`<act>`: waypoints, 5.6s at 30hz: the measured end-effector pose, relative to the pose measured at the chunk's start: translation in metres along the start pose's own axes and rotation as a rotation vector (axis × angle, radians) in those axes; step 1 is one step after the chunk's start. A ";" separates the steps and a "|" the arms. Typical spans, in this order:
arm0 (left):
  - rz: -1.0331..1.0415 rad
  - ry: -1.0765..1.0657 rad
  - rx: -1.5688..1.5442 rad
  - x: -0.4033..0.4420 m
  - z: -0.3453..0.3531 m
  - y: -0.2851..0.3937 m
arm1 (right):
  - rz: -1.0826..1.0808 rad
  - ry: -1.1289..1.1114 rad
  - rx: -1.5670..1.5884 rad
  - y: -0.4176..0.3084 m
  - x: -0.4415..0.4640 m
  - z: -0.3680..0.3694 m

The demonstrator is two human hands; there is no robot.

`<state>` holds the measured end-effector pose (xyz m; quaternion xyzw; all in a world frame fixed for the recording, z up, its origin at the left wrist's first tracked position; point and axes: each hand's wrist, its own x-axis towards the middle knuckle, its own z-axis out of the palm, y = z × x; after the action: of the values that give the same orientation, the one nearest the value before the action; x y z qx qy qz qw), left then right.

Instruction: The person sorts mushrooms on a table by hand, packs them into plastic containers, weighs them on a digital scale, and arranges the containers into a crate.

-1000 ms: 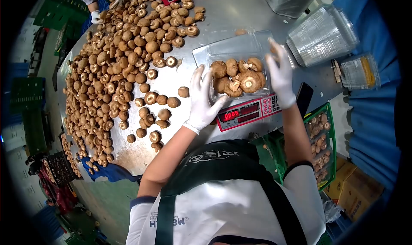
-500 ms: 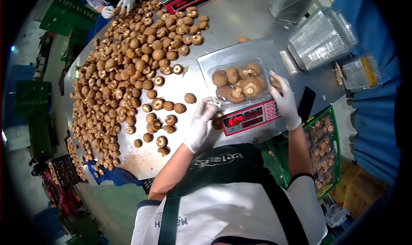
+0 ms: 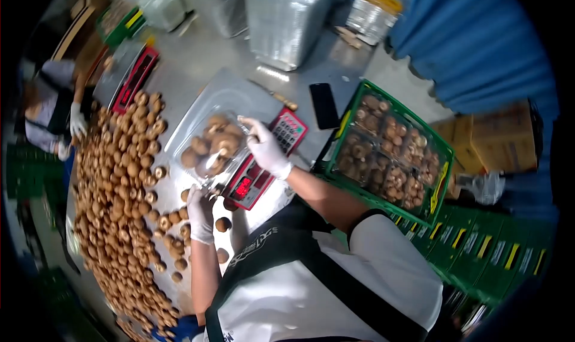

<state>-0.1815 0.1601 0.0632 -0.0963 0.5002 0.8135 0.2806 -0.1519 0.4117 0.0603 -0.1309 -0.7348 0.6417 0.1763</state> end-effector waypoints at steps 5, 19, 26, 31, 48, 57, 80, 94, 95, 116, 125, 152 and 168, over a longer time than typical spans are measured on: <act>0.027 -0.109 0.139 -0.034 0.058 -0.036 | 0.504 0.257 0.743 -0.024 -0.061 -0.002; 0.156 -0.003 0.777 -0.080 0.016 -0.010 | 0.644 0.393 -0.604 0.086 -0.293 -0.390; 0.269 0.656 0.475 -0.133 -0.082 -0.009 | -0.081 0.710 -1.298 0.083 -0.139 -0.345; 0.265 0.645 0.747 -0.171 -0.089 -0.057 | -0.727 0.445 -0.849 -0.068 0.089 -0.219; 0.436 0.495 1.070 -0.124 -0.064 -0.074 | 0.272 -0.062 -0.257 -0.034 0.452 -0.355; 0.589 0.155 1.735 -0.052 -0.060 -0.089 | -0.812 0.198 -0.786 -0.123 0.189 -0.151; 0.723 0.492 1.448 -0.102 -0.094 -0.088 | -0.559 -0.985 -0.550 -0.043 -0.079 0.134; 0.566 0.769 0.946 -0.134 -0.121 -0.079 | 0.631 -1.007 0.153 -0.006 -0.062 0.209; 0.502 0.772 0.766 -0.135 -0.117 -0.075 | 0.716 -1.011 0.314 -0.004 -0.061 0.199; 1.190 0.070 0.390 0.011 0.100 0.061 | 0.037 -0.145 0.796 -0.130 0.006 0.055; 1.179 0.200 1.007 0.007 0.049 0.023 | -0.171 -0.253 -0.334 -0.055 0.041 0.021; 0.529 1.135 0.751 -0.186 -0.163 -0.075 | -0.515 -0.979 -0.518 0.014 -0.101 0.265; 0.607 0.717 0.169 -0.165 -0.101 -0.024 | 0.523 -1.124 0.297 -0.037 -0.130 0.215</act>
<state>-0.0449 0.0207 0.0684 -0.1972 0.6355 0.7306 -0.1529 -0.1246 0.1595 0.0606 0.0763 -0.5622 0.7293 -0.3824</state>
